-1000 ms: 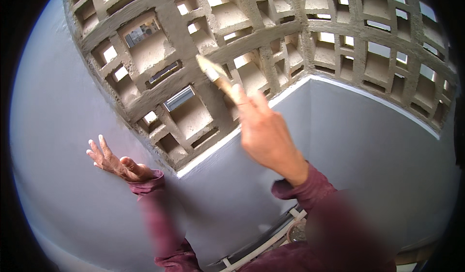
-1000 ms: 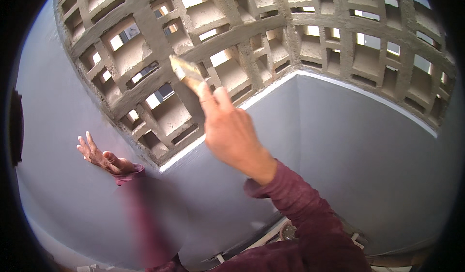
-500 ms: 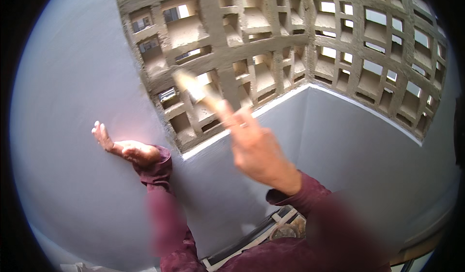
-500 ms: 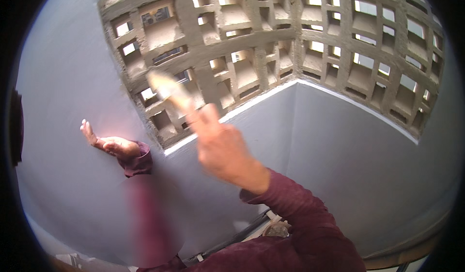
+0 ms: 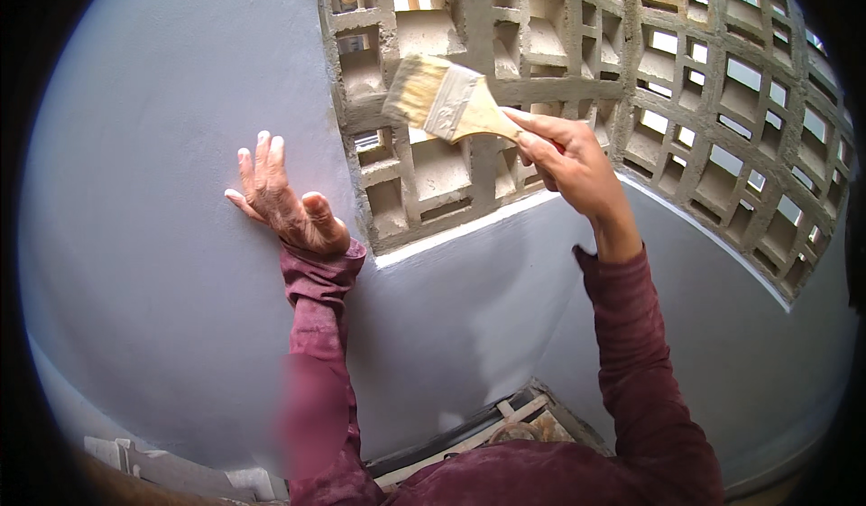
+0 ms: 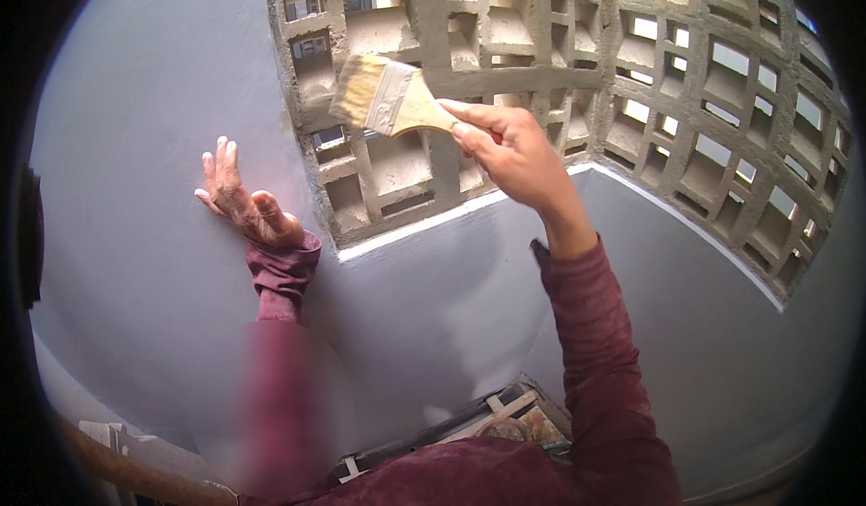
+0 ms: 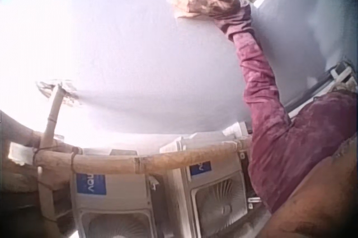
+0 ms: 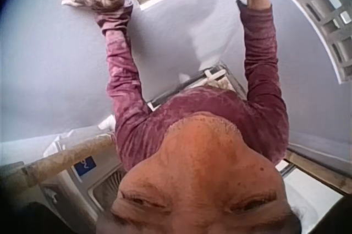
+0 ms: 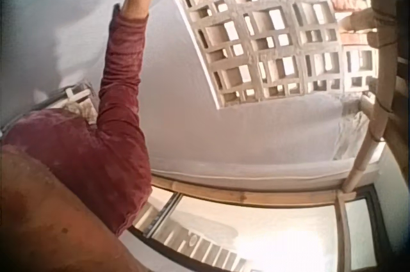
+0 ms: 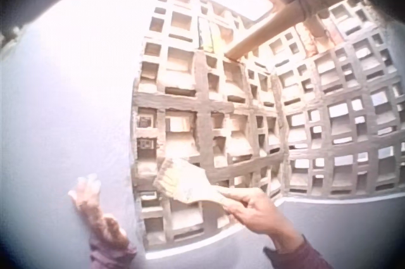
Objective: The person applies plaster to a lattice-style concrete block wall using a trowel and a brush. They repeatedly scoop plaster from a bucket, spread it over the blocks, and smooth the surface, occasionally brushing the edges.
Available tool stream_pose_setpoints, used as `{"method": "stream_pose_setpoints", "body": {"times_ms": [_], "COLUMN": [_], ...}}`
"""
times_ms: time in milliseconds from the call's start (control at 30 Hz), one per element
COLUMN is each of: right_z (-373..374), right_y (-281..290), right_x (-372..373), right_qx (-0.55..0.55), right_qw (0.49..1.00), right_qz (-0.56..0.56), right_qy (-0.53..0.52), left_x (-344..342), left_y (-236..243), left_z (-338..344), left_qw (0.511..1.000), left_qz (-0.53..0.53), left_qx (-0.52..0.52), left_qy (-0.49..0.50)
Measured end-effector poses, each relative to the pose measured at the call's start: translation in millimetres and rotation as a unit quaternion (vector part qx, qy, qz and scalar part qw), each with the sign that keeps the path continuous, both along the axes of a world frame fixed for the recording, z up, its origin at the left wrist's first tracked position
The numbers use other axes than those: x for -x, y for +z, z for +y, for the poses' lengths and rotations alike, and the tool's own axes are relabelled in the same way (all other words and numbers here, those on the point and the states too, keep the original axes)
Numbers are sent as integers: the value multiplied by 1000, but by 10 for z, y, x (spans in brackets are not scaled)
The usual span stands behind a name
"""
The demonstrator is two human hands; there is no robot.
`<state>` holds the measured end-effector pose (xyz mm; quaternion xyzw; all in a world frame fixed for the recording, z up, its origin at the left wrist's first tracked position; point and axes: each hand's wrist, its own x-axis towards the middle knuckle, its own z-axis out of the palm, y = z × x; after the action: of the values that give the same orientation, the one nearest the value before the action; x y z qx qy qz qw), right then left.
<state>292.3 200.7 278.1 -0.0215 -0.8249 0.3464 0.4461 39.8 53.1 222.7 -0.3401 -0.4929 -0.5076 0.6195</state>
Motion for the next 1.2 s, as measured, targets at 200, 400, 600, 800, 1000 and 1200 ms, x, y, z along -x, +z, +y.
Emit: {"method": "stream_pose_setpoints", "body": {"times_ms": [200,400,600,800,1000,1200], "right_z": [136,317,586,1438,1330,1213], "right_y": [153,208,152,18,-186,-336], "right_x": [206,294,504,-583,-731,125], "right_qx": [-53,-100,-109,-69,-70,-45], "right_qw": [994,986,988,993,993,995], "right_qz": [-62,-42,-31,-44,58,43], "right_qy": [72,124,106,-85,-72,77], "left_x": [0,31,-41,-108,-198,-132], "left_y": [36,2,75,16,23,62], "left_z": [29,40,33,63,122,63], "left_qw": [995,990,979,932,919,903], "left_qz": [2,-23,-5,7,32,51], "left_qx": [69,96,150,277,308,303], "left_qy": [67,99,134,233,246,300]}}
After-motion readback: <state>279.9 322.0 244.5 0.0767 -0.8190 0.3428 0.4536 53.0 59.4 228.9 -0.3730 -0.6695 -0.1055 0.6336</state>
